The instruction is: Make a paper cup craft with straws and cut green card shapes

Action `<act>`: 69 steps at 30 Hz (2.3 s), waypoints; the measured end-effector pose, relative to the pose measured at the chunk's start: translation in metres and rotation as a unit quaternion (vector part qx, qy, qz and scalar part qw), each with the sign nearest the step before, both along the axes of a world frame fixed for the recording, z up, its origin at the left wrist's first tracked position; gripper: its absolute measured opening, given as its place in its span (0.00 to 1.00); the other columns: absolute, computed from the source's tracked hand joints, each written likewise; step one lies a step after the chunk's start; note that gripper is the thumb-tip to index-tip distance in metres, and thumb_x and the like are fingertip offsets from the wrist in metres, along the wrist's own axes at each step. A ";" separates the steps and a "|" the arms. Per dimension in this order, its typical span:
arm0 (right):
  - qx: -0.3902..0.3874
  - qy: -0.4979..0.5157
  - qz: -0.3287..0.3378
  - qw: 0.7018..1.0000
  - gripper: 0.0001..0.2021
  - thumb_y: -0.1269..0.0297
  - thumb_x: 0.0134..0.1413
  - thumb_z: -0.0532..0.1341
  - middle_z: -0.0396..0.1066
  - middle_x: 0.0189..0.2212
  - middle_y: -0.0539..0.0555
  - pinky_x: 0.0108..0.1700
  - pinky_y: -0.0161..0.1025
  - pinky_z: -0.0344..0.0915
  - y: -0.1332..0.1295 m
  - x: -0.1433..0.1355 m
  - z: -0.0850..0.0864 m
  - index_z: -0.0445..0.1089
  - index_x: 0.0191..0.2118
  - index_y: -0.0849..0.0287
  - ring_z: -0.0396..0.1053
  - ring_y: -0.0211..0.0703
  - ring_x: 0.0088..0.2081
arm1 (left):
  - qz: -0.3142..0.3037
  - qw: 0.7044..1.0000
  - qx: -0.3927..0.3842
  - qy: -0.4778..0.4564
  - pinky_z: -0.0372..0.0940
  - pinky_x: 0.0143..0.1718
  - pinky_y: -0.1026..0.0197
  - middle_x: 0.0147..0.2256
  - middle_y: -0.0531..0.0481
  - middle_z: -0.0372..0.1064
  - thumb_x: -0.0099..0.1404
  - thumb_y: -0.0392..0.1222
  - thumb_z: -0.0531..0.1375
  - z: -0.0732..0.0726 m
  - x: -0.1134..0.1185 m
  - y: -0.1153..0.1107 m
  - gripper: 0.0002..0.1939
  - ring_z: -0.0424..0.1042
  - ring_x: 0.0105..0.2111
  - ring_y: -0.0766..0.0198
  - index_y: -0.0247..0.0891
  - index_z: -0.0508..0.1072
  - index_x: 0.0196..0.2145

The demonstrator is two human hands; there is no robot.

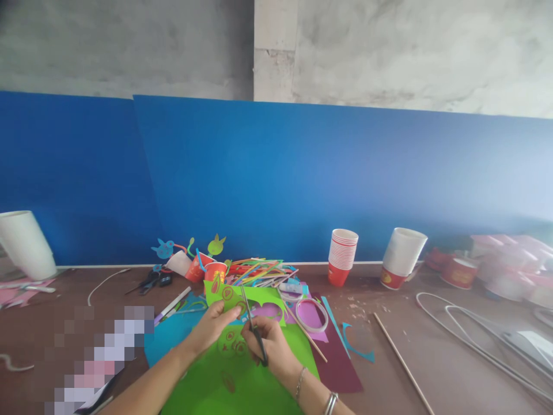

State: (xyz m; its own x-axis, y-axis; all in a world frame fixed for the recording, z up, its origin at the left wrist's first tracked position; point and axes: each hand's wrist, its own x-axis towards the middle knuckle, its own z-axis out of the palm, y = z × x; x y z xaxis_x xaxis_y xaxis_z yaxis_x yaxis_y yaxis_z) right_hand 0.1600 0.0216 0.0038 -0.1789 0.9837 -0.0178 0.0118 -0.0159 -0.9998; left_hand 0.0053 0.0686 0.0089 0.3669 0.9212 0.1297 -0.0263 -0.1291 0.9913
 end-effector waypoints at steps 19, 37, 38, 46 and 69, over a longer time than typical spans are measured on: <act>0.010 0.030 0.007 0.999 0.18 0.50 0.39 0.68 0.57 0.10 0.41 0.15 0.28 0.50 0.002 -0.002 -0.006 0.64 0.26 0.59 0.54 0.29 0.12 | 0.086 0.994 -0.035 -0.058 0.64 0.39 0.60 0.29 0.49 0.74 0.56 0.48 0.62 0.009 0.018 -0.019 0.17 0.71 0.37 0.56 0.36 0.74 0.40; 0.014 0.013 0.019 1.000 0.17 0.51 0.41 0.66 0.58 0.12 0.41 0.16 0.28 0.52 0.003 0.002 -0.009 0.64 0.26 0.59 0.54 0.29 0.13 | -0.006 0.999 -0.025 -0.040 0.63 0.41 0.60 0.33 0.48 0.75 0.59 0.45 0.59 0.000 0.009 -0.007 0.16 0.71 0.36 0.59 0.35 0.72 0.43; 0.013 0.010 0.018 1.000 0.17 0.51 0.42 0.66 0.57 0.11 0.41 0.15 0.28 0.52 0.003 0.001 -0.009 0.64 0.26 0.59 0.54 0.29 0.13 | -0.009 0.999 -0.022 -0.038 0.62 0.42 0.60 0.33 0.48 0.75 0.60 0.45 0.59 -0.001 0.008 -0.006 0.16 0.71 0.36 0.59 0.35 0.72 0.43; 0.008 -0.008 0.016 1.000 0.16 0.53 0.41 0.67 0.56 0.10 0.41 0.14 0.28 0.49 0.002 0.001 -0.005 0.63 0.23 0.59 0.53 0.29 0.12 | 0.006 1.000 -0.027 -0.015 0.63 0.38 0.60 0.29 0.49 0.74 0.56 0.49 0.62 -0.001 0.004 -0.002 0.18 0.72 0.33 0.59 0.35 0.74 0.41; 0.014 -0.013 0.008 1.000 0.16 0.51 0.43 0.64 0.55 0.10 0.41 0.15 0.29 0.48 0.002 0.001 -0.006 0.64 0.24 0.59 0.51 0.29 0.12 | 0.051 0.996 -0.056 -0.049 0.61 0.32 0.62 0.19 0.54 0.69 0.49 0.45 0.65 0.015 0.008 -0.006 0.10 0.66 0.23 0.65 0.35 0.75 0.25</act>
State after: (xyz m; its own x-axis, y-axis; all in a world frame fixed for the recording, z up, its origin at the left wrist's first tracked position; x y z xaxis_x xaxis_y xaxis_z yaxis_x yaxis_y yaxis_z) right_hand 0.1615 0.0240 -0.0018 -0.1949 0.9808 0.0049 0.0381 0.0126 -0.9992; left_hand 0.0136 0.0628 0.0238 0.2609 0.9638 0.0543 -0.1168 -0.0243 0.9929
